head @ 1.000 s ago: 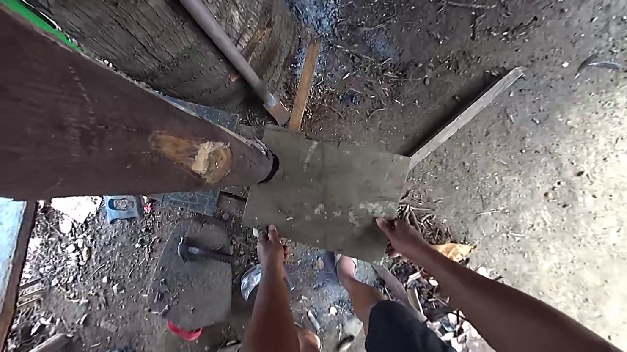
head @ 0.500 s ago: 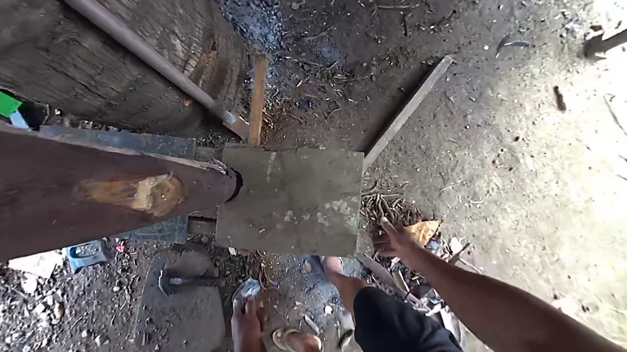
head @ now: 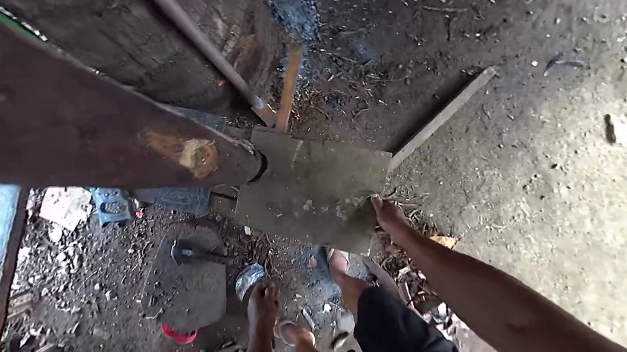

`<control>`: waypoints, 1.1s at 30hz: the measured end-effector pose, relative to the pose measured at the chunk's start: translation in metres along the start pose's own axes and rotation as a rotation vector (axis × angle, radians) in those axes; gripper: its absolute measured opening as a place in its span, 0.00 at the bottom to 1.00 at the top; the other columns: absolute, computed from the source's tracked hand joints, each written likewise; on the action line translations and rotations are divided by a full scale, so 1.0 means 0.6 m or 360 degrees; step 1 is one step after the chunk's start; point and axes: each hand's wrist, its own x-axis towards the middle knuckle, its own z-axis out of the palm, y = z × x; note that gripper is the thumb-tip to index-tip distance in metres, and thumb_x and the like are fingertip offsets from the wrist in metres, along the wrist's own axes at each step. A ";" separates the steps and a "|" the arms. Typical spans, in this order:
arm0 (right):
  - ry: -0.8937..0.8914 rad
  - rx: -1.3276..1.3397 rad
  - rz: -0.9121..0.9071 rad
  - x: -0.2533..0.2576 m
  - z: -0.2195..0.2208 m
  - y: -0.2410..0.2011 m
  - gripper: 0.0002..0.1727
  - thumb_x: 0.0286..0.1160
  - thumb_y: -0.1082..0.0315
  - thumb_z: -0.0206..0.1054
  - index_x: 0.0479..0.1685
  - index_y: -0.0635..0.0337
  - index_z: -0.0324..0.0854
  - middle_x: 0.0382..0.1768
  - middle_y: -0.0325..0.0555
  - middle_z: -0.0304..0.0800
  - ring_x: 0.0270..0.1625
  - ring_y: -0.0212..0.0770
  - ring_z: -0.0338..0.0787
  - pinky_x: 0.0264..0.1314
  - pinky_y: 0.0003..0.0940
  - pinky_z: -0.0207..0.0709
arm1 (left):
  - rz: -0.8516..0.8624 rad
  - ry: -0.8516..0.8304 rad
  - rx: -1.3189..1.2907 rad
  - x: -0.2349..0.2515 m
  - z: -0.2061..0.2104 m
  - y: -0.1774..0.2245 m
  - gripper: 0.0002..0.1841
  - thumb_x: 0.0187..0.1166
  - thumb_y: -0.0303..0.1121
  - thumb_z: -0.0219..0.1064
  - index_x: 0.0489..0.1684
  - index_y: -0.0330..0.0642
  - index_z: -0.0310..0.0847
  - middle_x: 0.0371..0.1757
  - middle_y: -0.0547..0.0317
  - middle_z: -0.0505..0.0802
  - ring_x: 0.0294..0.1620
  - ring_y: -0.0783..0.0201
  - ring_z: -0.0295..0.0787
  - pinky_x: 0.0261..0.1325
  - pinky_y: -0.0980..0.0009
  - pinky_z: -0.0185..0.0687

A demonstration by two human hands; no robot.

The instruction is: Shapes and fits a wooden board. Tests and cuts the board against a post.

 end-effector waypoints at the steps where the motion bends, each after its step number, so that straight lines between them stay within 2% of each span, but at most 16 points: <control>1: 0.0075 -0.0203 -0.0062 -0.009 -0.014 -0.007 0.39 0.90 0.35 0.47 0.86 0.54 0.69 0.70 0.67 0.83 0.69 0.65 0.86 0.67 0.66 0.78 | 0.0085 -0.0046 0.0164 -0.001 0.003 0.020 0.18 0.91 0.40 0.60 0.69 0.37 0.79 0.48 0.46 0.94 0.40 0.55 0.93 0.48 0.54 0.91; 3: 0.0168 -0.0516 -0.0215 -0.049 -0.035 -0.025 0.37 0.87 0.41 0.56 0.90 0.49 0.63 0.77 0.62 0.78 0.74 0.64 0.83 0.73 0.67 0.75 | 0.0291 -0.0175 0.0595 -0.018 0.008 0.073 0.20 0.88 0.40 0.61 0.72 0.42 0.80 0.57 0.45 0.93 0.55 0.49 0.93 0.64 0.44 0.86; 4: 0.0150 -0.0567 -0.0338 -0.079 -0.037 -0.033 0.35 0.85 0.46 0.60 0.90 0.48 0.64 0.78 0.60 0.78 0.74 0.63 0.83 0.73 0.66 0.76 | 0.0404 -0.0249 0.0771 -0.034 0.012 0.099 0.20 0.87 0.40 0.61 0.73 0.43 0.81 0.61 0.44 0.92 0.62 0.47 0.91 0.69 0.41 0.82; 6: -0.0141 -0.0556 -0.0583 -0.147 -0.025 -0.047 0.30 0.87 0.53 0.60 0.86 0.50 0.70 0.69 0.53 0.87 0.65 0.53 0.90 0.68 0.58 0.82 | 0.0624 -0.0386 0.0976 -0.060 0.024 0.130 0.20 0.87 0.40 0.60 0.73 0.46 0.83 0.67 0.47 0.91 0.69 0.49 0.87 0.75 0.43 0.78; 8: -0.0642 -0.0366 -0.0662 -0.207 0.005 -0.048 0.27 0.90 0.55 0.59 0.84 0.54 0.70 0.63 0.52 0.91 0.56 0.47 0.95 0.61 0.49 0.90 | 0.0761 -0.0498 0.1012 -0.082 0.038 0.144 0.19 0.88 0.40 0.59 0.72 0.46 0.83 0.67 0.48 0.91 0.69 0.50 0.87 0.75 0.44 0.78; 9: -0.0826 -0.0307 -0.0668 -0.232 0.024 -0.044 0.27 0.90 0.54 0.59 0.83 0.55 0.71 0.61 0.52 0.91 0.53 0.47 0.96 0.58 0.49 0.90 | 0.0788 -0.0524 0.0977 -0.091 0.043 0.146 0.19 0.87 0.40 0.59 0.70 0.46 0.84 0.64 0.48 0.92 0.67 0.51 0.89 0.73 0.44 0.80; 11: -0.0992 -0.0373 -0.0695 -0.270 0.059 -0.027 0.28 0.89 0.50 0.60 0.82 0.52 0.73 0.58 0.50 0.93 0.50 0.45 0.96 0.57 0.48 0.90 | 0.0791 -0.0530 0.0861 -0.105 0.049 0.137 0.18 0.86 0.43 0.61 0.65 0.45 0.84 0.57 0.48 0.93 0.60 0.51 0.91 0.67 0.44 0.83; 13: -0.1029 -0.0471 -0.0699 -0.284 0.086 0.003 0.28 0.88 0.46 0.59 0.80 0.51 0.76 0.54 0.48 0.94 0.47 0.43 0.96 0.54 0.46 0.91 | 0.0739 -0.0499 0.0788 -0.114 0.047 0.119 0.18 0.85 0.45 0.61 0.62 0.45 0.84 0.52 0.49 0.93 0.56 0.51 0.92 0.63 0.44 0.85; 18: -0.1027 -0.0682 -0.0528 -0.293 0.107 0.061 0.26 0.89 0.49 0.59 0.77 0.53 0.77 0.52 0.50 0.94 0.46 0.44 0.95 0.56 0.47 0.89 | 0.0507 -0.0434 0.0683 -0.116 -0.005 0.031 0.20 0.88 0.47 0.58 0.65 0.43 0.82 0.52 0.46 0.93 0.56 0.49 0.91 0.64 0.43 0.83; 24: -0.0863 -0.0941 -0.0503 -0.287 0.150 0.099 0.25 0.89 0.50 0.58 0.77 0.53 0.78 0.54 0.52 0.94 0.49 0.47 0.95 0.59 0.49 0.86 | 0.0318 -0.0255 0.0676 -0.057 -0.121 -0.150 0.19 0.85 0.46 0.61 0.62 0.44 0.85 0.49 0.45 0.94 0.54 0.46 0.92 0.62 0.38 0.83; 28: -0.0750 -0.1089 -0.0492 -0.319 0.212 0.109 0.25 0.89 0.49 0.57 0.77 0.50 0.78 0.54 0.50 0.94 0.52 0.48 0.95 0.63 0.51 0.85 | 0.0201 -0.0211 0.0593 -0.030 -0.209 -0.254 0.18 0.85 0.45 0.62 0.59 0.43 0.86 0.49 0.44 0.94 0.54 0.45 0.92 0.61 0.40 0.83; 33: -0.0746 -0.1067 -0.0403 -0.395 0.330 0.148 0.23 0.89 0.52 0.58 0.76 0.52 0.79 0.55 0.51 0.93 0.50 0.47 0.95 0.59 0.51 0.87 | 0.0174 -0.0178 0.0435 0.008 -0.328 -0.384 0.16 0.85 0.42 0.62 0.57 0.41 0.87 0.46 0.43 0.93 0.49 0.45 0.92 0.57 0.40 0.84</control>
